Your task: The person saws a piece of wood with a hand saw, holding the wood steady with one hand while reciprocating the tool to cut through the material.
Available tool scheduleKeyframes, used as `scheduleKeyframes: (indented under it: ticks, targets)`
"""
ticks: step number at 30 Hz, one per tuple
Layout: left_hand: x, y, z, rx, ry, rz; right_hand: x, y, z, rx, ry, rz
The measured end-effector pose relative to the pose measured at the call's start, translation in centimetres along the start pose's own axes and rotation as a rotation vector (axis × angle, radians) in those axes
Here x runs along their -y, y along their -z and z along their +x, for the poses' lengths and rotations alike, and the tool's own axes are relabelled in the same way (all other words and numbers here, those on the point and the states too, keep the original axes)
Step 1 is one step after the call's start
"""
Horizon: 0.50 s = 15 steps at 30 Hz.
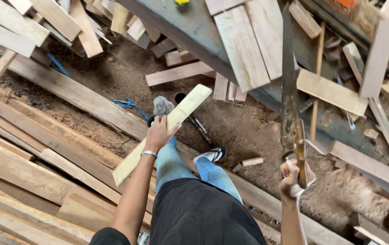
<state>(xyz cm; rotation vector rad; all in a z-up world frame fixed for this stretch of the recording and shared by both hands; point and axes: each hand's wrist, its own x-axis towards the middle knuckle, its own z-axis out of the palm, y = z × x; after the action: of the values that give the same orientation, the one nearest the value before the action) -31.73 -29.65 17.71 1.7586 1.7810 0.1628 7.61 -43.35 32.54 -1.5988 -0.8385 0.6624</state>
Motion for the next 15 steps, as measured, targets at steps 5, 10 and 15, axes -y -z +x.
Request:
scheduleKeyframes:
  ticks: [5, 10, 15]
  targets:
    - [10.8, 0.7, -0.4, -0.055, 0.161, -0.179, 4.1, -9.8, -0.8, 0.163, 0.155, 0.085]
    - [22.4, 4.7, -0.2, 0.145, 0.466, -0.156, 6.2, -20.0, -1.0, 0.233, 0.019, 0.097]
    - [28.7, 12.1, 1.3, 0.126, 0.557, -0.167, 6.7, -27.0, 0.8, 0.397, -0.01, 0.196]
